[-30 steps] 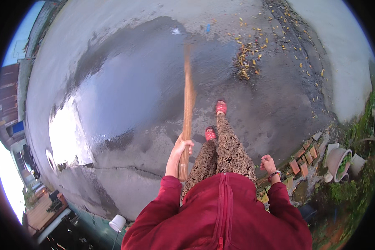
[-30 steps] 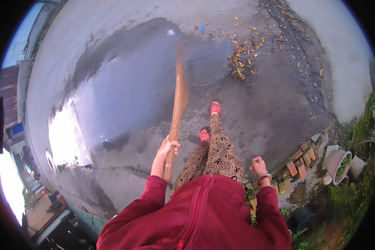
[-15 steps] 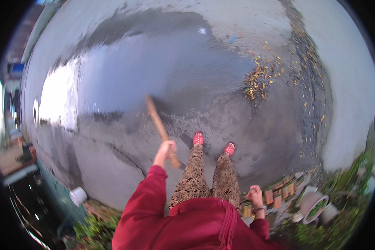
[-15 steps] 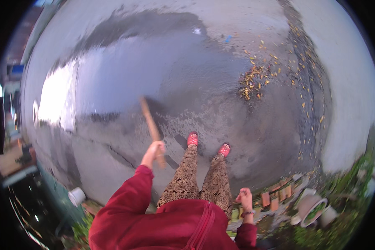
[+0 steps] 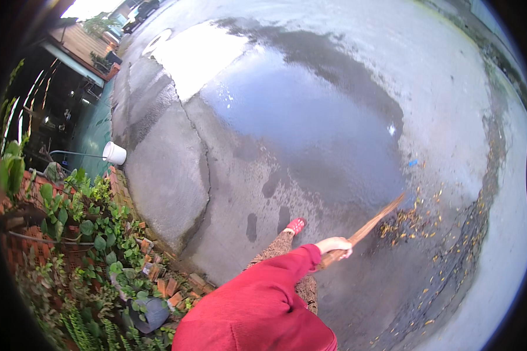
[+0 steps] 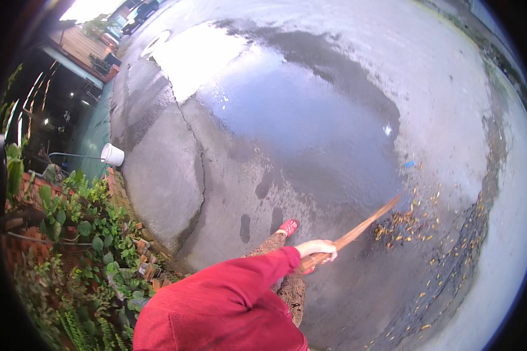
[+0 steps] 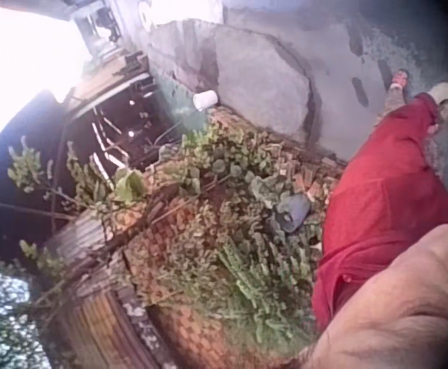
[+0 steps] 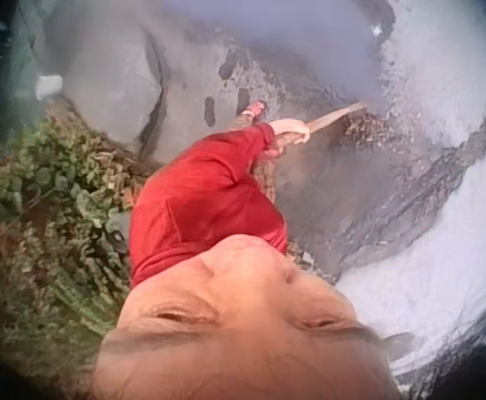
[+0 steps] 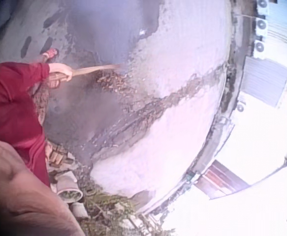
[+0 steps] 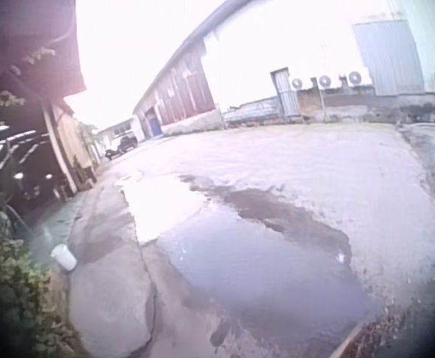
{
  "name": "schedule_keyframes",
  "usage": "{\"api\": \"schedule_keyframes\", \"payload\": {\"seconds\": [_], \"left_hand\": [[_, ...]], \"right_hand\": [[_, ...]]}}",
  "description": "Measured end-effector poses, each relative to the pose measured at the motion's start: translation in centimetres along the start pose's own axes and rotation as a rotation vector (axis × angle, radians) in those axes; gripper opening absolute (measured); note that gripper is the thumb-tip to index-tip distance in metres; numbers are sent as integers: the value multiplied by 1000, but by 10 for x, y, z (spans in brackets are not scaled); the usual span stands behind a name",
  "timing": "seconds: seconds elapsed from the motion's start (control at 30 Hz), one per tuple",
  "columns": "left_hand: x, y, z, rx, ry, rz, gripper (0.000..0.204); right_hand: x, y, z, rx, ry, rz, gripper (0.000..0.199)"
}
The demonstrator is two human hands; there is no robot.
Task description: The person sweeps a wet concrete surface with a traditional broom, moving water and scattered debris toward the edges of the area. The person repeatedly sweeps different sections, gathering leaves and small particles into piles while walking around the space.
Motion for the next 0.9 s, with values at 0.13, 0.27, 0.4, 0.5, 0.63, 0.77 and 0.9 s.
{"api": "schedule_keyframes", "payload": {"seconds": [0.13, 0.27, 0.4, 0.5, 0.63, 0.77, 0.9], "left_hand": [[-47, -39, -8, 369, -309, -232, 23], [-6, -60, 5, 102, 204, -205, 14], [-68, -57, -79, -477, 21, -277, 14], [-68, -126, -35, -1169, -231, -22, 20], [-78, -182, -95, -1179, -202, -130, 20], [-41, -334, -149, -676, -191, -474, 20], [41, -468, -224, -202, -220, -794, 10]], "right_hand": [[14, -31, 71, -171, -219, -6, 8], [74, -44, 97, -46, -310, -48, 12], [57, -17, 194, 447, -42, 14, 5], [86, -2, 215, 399, 32, 43, 9], [108, 13, 218, 284, 271, -30, 11], [125, 44, 249, 386, 298, -66, 10], [115, 75, 300, 420, 136, -40, 9]]}}
Point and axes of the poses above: each hand's wrist, its own x-axis towards the middle knuckle, its own y-axis out of the palm, z = x × y, the point moved 5 cm from there along x, towards the middle knuckle, and after that the axes turned 8 degrees about x, right-handed, at the moved point
